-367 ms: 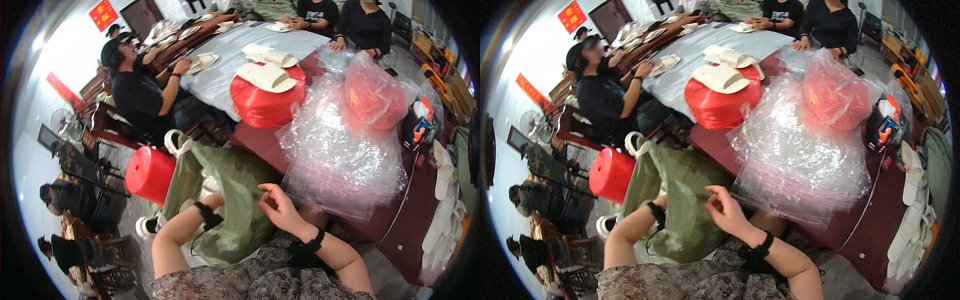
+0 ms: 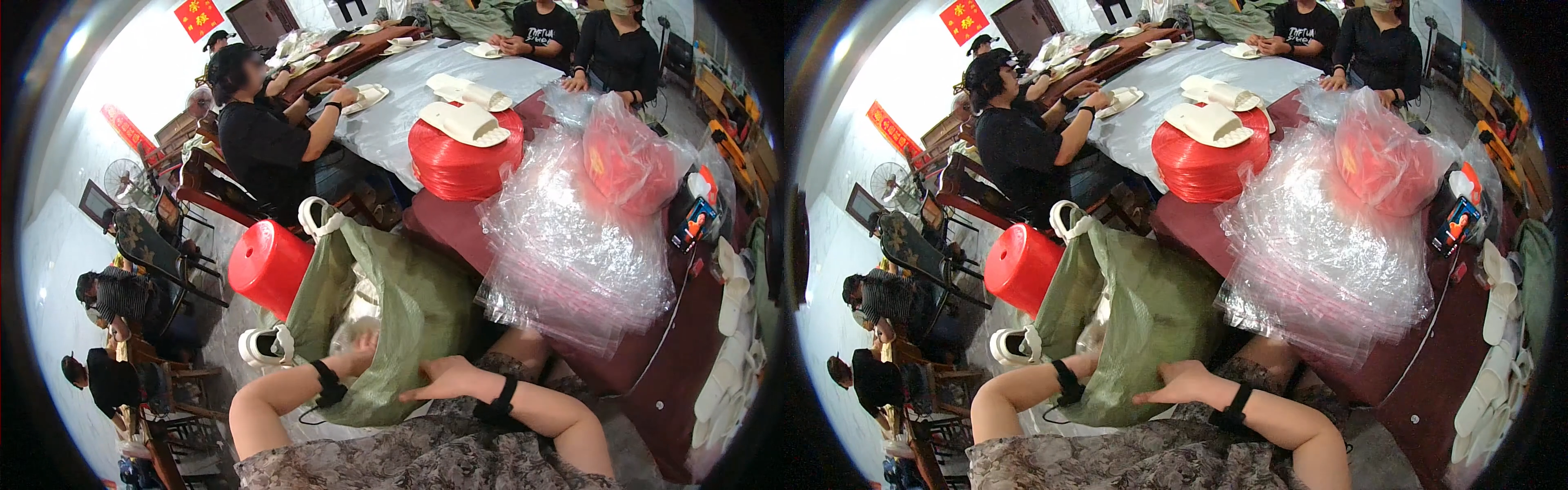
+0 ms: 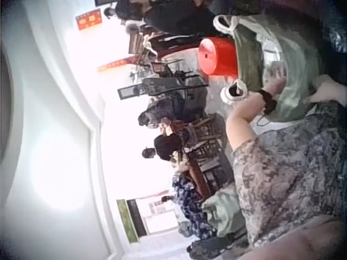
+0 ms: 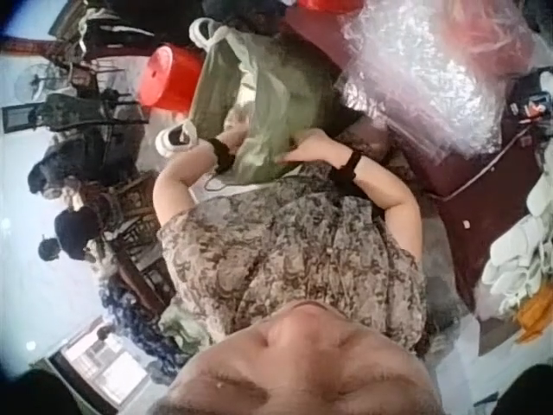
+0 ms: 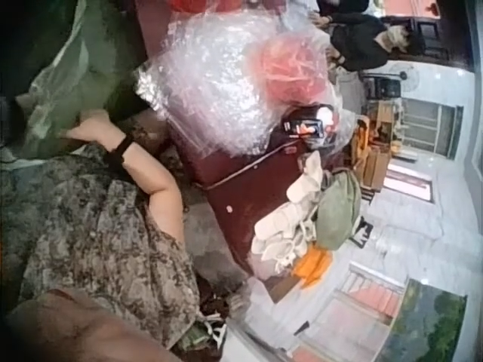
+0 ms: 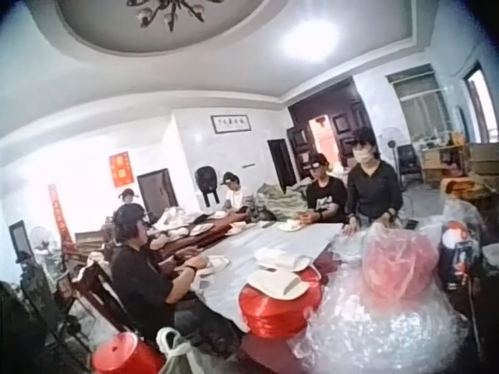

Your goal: Packaging finished sandals into individual plastic bags.

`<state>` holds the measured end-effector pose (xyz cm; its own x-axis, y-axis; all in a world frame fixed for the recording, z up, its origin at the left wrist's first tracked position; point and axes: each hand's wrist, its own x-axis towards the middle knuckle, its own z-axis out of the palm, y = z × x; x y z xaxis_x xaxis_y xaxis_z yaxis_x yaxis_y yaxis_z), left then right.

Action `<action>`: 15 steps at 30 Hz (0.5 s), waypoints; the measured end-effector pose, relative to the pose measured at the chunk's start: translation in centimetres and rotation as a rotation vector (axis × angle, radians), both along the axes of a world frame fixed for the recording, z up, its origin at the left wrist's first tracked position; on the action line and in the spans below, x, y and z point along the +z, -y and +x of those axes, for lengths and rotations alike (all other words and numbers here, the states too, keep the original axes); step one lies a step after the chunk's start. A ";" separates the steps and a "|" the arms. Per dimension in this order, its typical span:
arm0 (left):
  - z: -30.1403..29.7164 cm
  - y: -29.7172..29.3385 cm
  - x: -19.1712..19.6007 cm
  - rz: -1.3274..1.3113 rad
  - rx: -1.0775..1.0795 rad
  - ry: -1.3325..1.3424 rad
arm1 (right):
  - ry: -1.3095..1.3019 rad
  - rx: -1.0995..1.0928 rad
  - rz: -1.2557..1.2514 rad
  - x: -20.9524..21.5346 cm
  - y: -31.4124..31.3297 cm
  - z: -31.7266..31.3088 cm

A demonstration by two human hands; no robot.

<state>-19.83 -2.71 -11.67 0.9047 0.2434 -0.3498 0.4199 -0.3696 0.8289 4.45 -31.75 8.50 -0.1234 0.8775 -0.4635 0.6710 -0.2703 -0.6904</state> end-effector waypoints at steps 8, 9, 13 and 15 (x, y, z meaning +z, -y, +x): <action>4.4 1.4 0.2 0.038 -0.052 0.067 | -0.035 -0.159 0.226 -1.8 -0.4 -1.8; 4.2 1.5 0.3 0.046 -0.050 0.068 | -0.037 -0.156 0.225 -1.6 -0.7 -1.8; 4.8 1.8 1.4 0.080 -0.069 0.073 | 0.209 -0.074 0.104 -5.6 -2.9 -3.2; 6.4 2.1 2.5 0.097 -0.095 0.082 | 0.227 -0.078 0.184 -9.1 -4.1 -3.2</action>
<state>-13.46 -4.80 -9.19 0.9498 0.1847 -0.2526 0.3116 -0.4846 0.8174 1.25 -27.62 -0.56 0.0363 0.9519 -0.3042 0.7959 -0.2116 -0.5673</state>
